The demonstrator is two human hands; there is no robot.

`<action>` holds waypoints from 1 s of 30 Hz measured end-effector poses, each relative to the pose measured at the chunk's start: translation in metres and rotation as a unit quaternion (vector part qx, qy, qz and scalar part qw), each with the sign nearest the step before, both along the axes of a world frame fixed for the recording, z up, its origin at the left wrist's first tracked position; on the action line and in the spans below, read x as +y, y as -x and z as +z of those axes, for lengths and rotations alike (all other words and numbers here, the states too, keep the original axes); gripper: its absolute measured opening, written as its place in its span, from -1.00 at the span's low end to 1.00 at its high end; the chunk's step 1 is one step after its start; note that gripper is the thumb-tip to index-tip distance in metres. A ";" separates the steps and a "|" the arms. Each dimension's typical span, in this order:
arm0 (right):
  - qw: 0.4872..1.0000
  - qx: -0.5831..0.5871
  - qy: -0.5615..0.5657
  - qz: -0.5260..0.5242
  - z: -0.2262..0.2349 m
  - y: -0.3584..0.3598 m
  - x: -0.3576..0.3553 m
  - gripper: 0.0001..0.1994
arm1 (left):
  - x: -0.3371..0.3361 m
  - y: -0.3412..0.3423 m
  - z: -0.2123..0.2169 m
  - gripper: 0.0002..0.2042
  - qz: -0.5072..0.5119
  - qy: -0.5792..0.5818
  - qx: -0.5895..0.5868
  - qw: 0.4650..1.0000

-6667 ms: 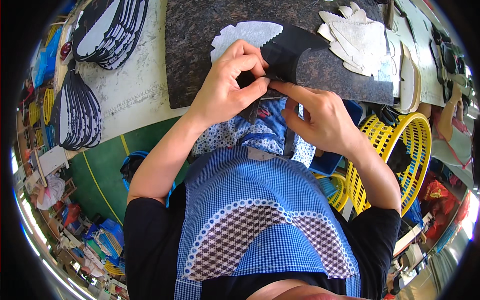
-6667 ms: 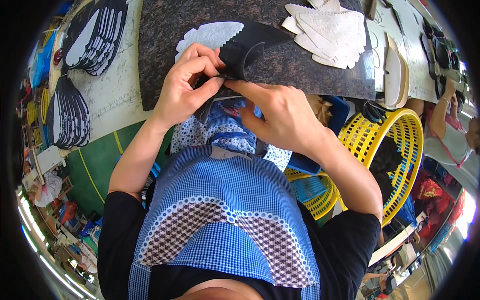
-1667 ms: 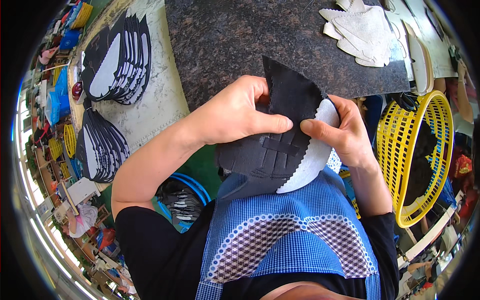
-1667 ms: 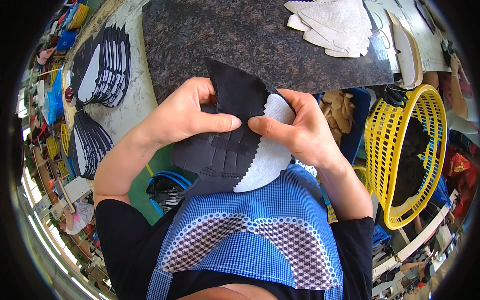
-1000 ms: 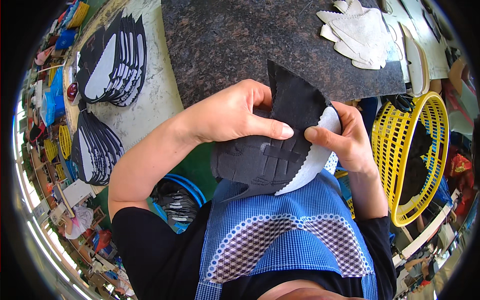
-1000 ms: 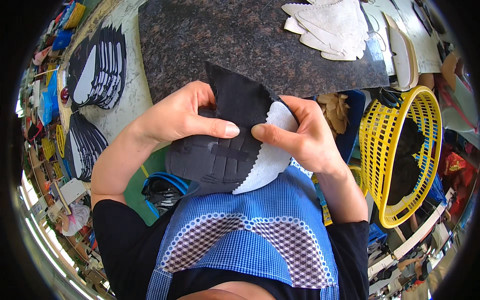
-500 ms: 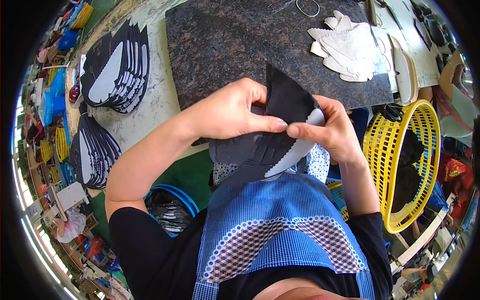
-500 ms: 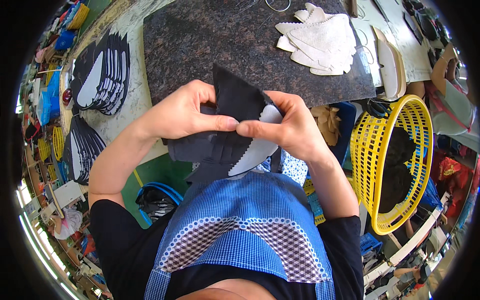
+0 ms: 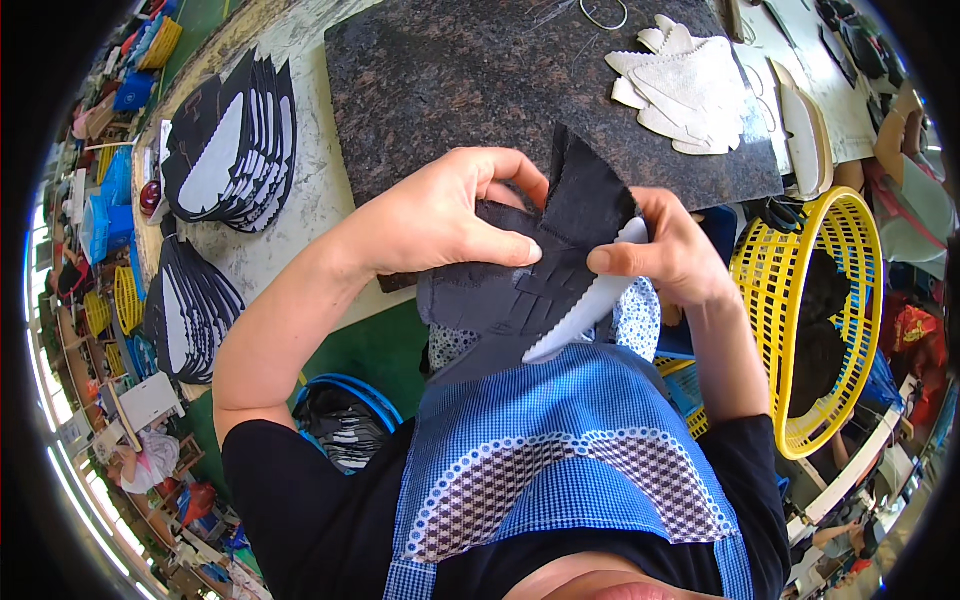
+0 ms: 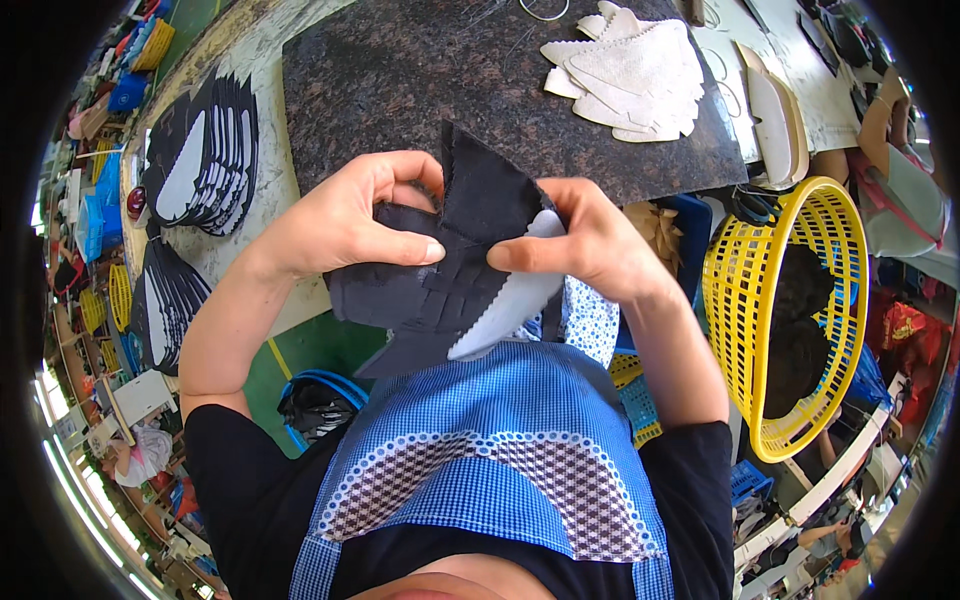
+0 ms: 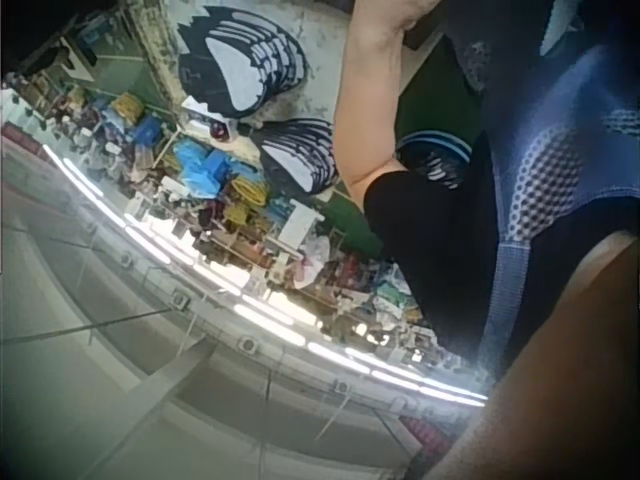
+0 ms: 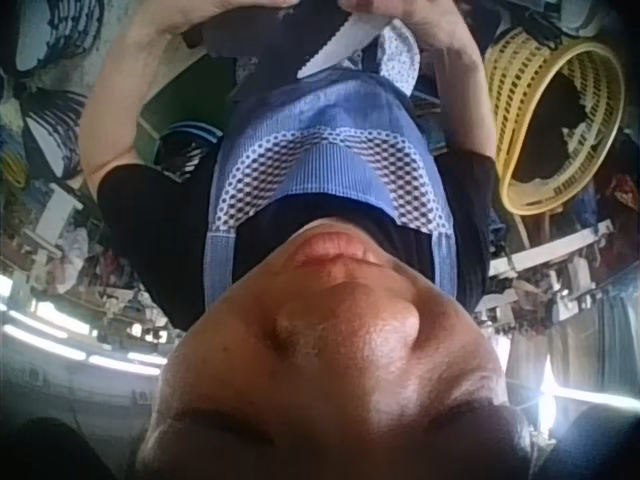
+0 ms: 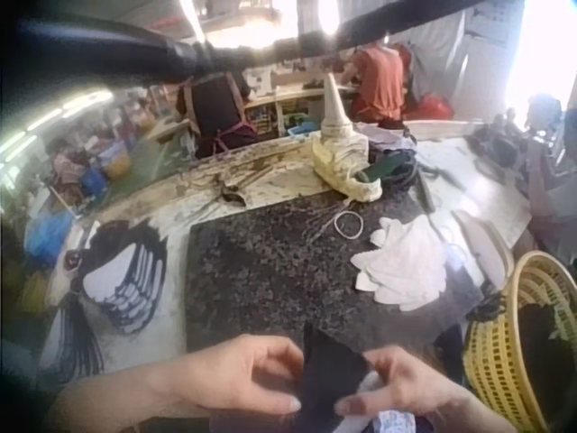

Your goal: The person peels the backing off padded inserts and adheres them onto shoe upper components by hand. They then apply glue using a brush and fold and press the material edges together.

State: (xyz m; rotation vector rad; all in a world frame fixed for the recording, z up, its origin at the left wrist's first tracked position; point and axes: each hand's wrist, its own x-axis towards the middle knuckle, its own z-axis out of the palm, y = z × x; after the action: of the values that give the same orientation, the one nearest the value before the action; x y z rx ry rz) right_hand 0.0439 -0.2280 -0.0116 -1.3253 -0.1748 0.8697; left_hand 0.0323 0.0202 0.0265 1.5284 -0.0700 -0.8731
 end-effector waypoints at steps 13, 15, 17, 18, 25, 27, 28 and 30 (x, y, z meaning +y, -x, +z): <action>0.952 -0.211 0.196 0.107 0.048 -0.023 0.021 -0.83 | -0.015 -0.004 0.003 -0.54 -0.024 -0.022 -0.094 0.995; 0.943 -0.219 0.222 0.119 0.050 -0.023 0.022 -0.87 | -0.014 -0.003 0.002 -0.54 -0.016 -0.002 -0.127 0.992; 0.953 -0.196 0.201 0.113 0.051 -0.024 0.024 -0.86 | -0.012 -0.001 0.003 -0.51 0.005 -0.027 -0.141 0.990; 0.953 -0.197 0.202 0.112 0.048 -0.023 0.022 -0.86 | -0.013 0.000 0.005 -0.51 0.004 -0.027 -0.142 0.990; 0.995 -0.053 0.079 0.018 0.026 -0.016 0.012 -0.82 | -0.005 -0.002 0.022 -0.51 0.030 -0.028 -0.136 0.990; 0.998 -0.007 0.064 0.008 0.026 -0.015 0.012 -0.78 | -0.005 -0.001 0.012 -0.61 0.065 -0.016 -0.211 0.975; 0.998 -0.007 0.062 0.009 0.028 -0.013 0.013 -0.78 | -0.003 0.000 0.009 -0.61 0.066 -0.018 -0.211 0.975; 0.998 0.004 0.062 -0.019 0.029 -0.010 0.015 -0.77 | -0.003 0.002 0.010 -0.63 0.058 -0.081 -0.203 0.974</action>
State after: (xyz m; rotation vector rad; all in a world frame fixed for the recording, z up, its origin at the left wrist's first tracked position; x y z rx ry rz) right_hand 0.0539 -0.2134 0.0178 -1.4361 -0.0898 0.8661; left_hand 0.0307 0.0176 0.0360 1.8275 -0.2086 -0.4720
